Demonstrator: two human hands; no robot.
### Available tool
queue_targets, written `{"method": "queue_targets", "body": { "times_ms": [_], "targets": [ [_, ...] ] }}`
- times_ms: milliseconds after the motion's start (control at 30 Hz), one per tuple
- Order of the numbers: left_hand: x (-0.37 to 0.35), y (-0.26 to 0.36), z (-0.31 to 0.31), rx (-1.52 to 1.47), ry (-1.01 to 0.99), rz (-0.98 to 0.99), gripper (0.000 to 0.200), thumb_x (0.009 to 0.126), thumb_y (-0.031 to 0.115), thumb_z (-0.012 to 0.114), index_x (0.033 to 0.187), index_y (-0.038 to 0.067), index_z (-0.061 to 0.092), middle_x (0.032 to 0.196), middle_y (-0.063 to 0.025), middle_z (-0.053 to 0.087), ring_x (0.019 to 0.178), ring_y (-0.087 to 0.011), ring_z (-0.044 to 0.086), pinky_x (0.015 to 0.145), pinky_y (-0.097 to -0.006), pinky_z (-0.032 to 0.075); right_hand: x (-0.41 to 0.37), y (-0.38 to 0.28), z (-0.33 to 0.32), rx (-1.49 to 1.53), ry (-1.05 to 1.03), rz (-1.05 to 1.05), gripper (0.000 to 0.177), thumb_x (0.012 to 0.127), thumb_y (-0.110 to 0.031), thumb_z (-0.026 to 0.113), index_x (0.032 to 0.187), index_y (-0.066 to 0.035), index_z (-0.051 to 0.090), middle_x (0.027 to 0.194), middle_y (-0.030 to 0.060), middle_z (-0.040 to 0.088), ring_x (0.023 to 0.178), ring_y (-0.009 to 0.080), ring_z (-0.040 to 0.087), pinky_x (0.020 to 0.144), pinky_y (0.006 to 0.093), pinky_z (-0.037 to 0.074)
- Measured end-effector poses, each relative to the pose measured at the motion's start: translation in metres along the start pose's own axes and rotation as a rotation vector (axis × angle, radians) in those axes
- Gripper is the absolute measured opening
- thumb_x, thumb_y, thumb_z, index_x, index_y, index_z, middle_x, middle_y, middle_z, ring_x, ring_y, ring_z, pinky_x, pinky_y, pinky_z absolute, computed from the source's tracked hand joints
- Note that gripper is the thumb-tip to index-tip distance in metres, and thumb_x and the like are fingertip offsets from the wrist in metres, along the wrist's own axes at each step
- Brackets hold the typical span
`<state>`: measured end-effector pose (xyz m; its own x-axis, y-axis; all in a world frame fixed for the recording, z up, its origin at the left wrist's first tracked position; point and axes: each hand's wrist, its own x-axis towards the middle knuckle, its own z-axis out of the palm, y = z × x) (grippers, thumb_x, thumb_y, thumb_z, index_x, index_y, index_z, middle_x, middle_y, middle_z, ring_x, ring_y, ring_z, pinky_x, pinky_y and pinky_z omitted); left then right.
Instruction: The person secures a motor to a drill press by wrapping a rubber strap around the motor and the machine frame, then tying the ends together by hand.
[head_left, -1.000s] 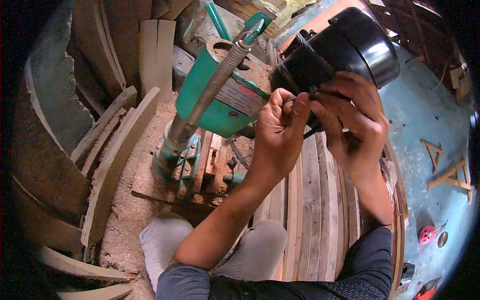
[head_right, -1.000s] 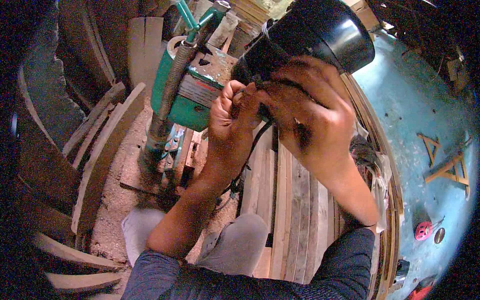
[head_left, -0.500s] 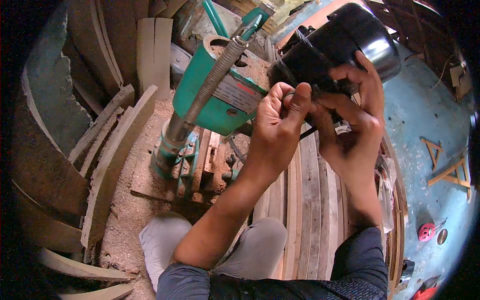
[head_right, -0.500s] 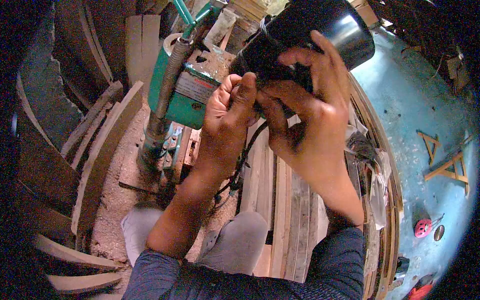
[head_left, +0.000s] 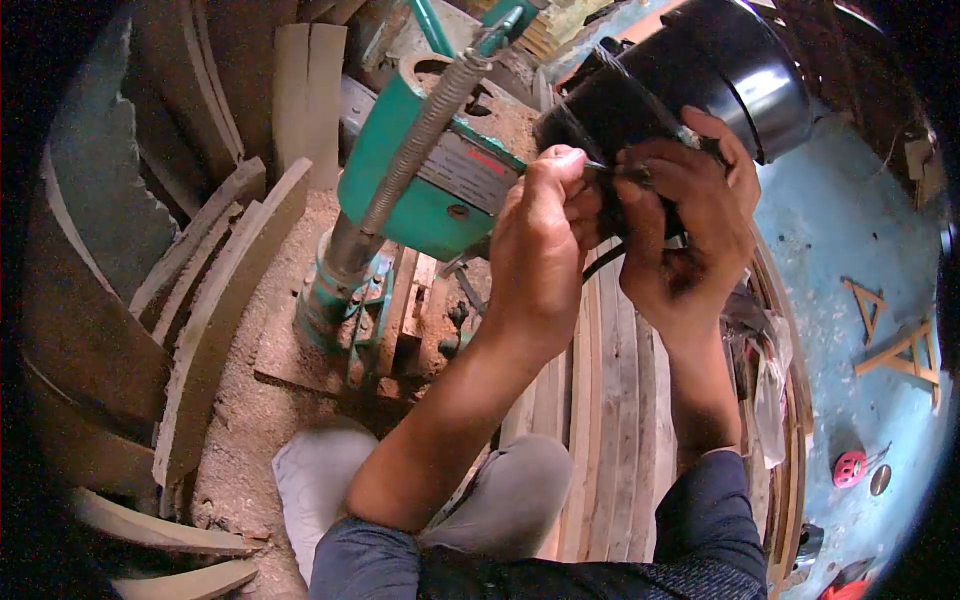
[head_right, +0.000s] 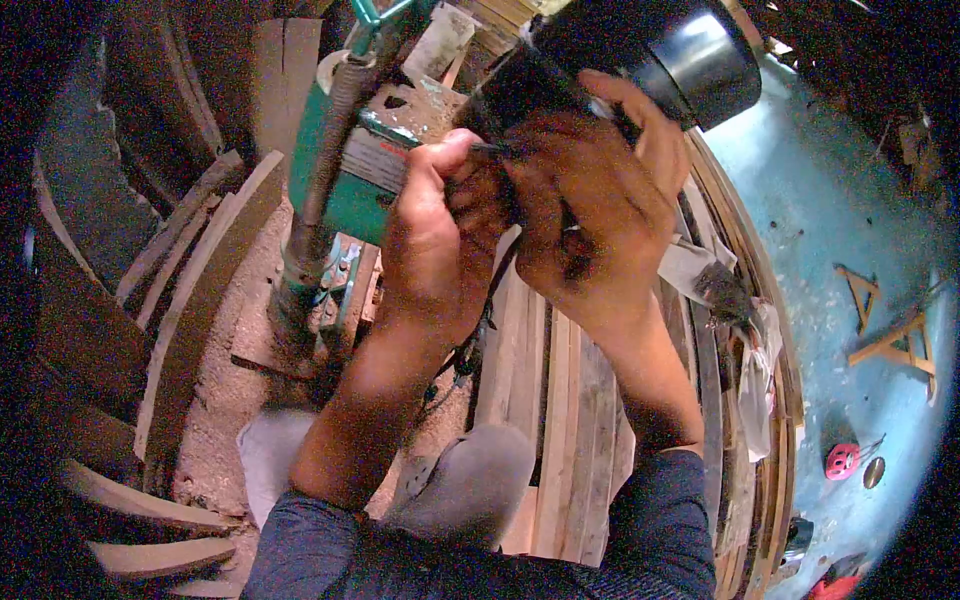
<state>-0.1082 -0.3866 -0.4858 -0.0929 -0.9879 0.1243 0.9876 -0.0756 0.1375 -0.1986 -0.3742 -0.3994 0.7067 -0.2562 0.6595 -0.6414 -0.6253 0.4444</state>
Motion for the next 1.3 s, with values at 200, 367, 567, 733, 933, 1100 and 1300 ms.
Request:
{"method": "queue_targets", "body": {
  "times_ms": [200, 367, 567, 733, 933, 1100, 1300],
  "targets": [
    [-0.003, -0.008, -0.004, 0.000, -0.149, 0.168, 0.015, 0.097, 0.026, 0.049, 0.099, 0.011, 0.052, 0.084, 0.0021, 0.056, 0.070, -0.0103, 0.055, 0.067, -0.0279, 0.046, 0.003, 0.001, -0.004, -0.006, 0.086, 0.015, 0.009, 0.075, -0.003, 0.073, 0.083, -0.004, 0.069, 0.102, 0.0162, 0.065, 0.123, 0.0389, 0.053, 0.104, 0.0488, 0.040],
    [-0.008, -0.002, -0.005, 0.234, -0.254, 0.347, 0.019, 0.096, 0.010, 0.063, 0.095, 0.011, 0.044, 0.084, 0.0067, 0.046, 0.071, 0.0017, 0.037, 0.061, -0.0140, 0.030, -0.004, 0.005, 0.012, 0.094, 0.220, 0.061, 0.010, 0.074, -0.007, 0.073, 0.082, -0.007, 0.068, 0.112, 0.0169, 0.059, 0.125, 0.0442, 0.049, 0.104, 0.0500, 0.038],
    [-0.015, 0.012, 0.005, 0.640, -0.128, 0.519, 0.025, 0.096, 0.020, 0.070, 0.105, 0.010, 0.049, 0.073, 0.0093, 0.049, 0.060, 0.0046, 0.033, 0.050, -0.0136, 0.023, -0.002, 0.007, 0.014, 0.155, 0.304, 0.040, 0.012, 0.071, -0.009, 0.074, 0.079, -0.010, 0.065, 0.109, 0.0151, 0.062, 0.116, 0.0455, 0.054, 0.099, 0.0519, 0.041],
    [-0.011, 0.019, -0.004, 0.870, -0.135, 0.677, 0.017, 0.094, 0.012, 0.071, 0.106, 0.003, 0.064, 0.081, 0.0056, 0.062, 0.061, 0.0049, 0.037, 0.051, -0.0126, 0.024, -0.007, 0.005, 0.009, 0.170, 0.236, 0.064, 0.006, 0.079, -0.009, 0.072, 0.084, -0.009, 0.068, 0.115, 0.0150, 0.056, 0.130, 0.0440, 0.045, 0.104, 0.0491, 0.039],
    [-0.010, 0.001, -0.005, 0.818, -0.040, 0.876, 0.011, 0.095, 0.012, 0.070, 0.099, 0.003, 0.065, 0.083, 0.0044, 0.062, 0.067, 0.0039, 0.040, 0.054, -0.0135, 0.027, -0.021, 0.002, 0.027, 0.142, 0.415, 0.031, 0.020, 0.074, -0.010, 0.078, 0.093, -0.010, 0.072, 0.106, 0.0102, 0.061, 0.115, 0.0392, 0.058, 0.093, 0.0468, 0.047],
    [-0.006, 0.004, -0.015, 0.743, -0.004, 0.838, 0.014, 0.095, 0.014, 0.070, 0.091, 0.006, 0.060, 0.077, 0.0072, 0.055, 0.064, 0.0030, 0.035, 0.055, -0.0149, 0.024, -0.045, 0.012, 0.013, 0.343, 0.551, 0.057, 0.061, 0.079, -0.025, 0.079, 0.127, 0.005, 0.055, 0.118, 0.0226, 0.057, 0.113, 0.0375, 0.059, 0.096, 0.0449, 0.048],
    [-0.006, 0.009, -0.011, 0.857, 0.010, 0.826, 0.017, 0.098, 0.020, 0.066, 0.088, 0.009, 0.057, 0.065, 0.0062, 0.044, 0.057, -0.0022, 0.037, 0.052, -0.0209, 0.027, -0.113, 0.015, 0.045, 0.191, 0.511, 0.278, 0.056, 0.079, -0.031, 0.081, 0.122, -0.001, 0.060, 0.120, 0.0216, 0.057, 0.106, 0.0365, 0.059, 0.090, 0.0463, 0.050]
  ]
}}
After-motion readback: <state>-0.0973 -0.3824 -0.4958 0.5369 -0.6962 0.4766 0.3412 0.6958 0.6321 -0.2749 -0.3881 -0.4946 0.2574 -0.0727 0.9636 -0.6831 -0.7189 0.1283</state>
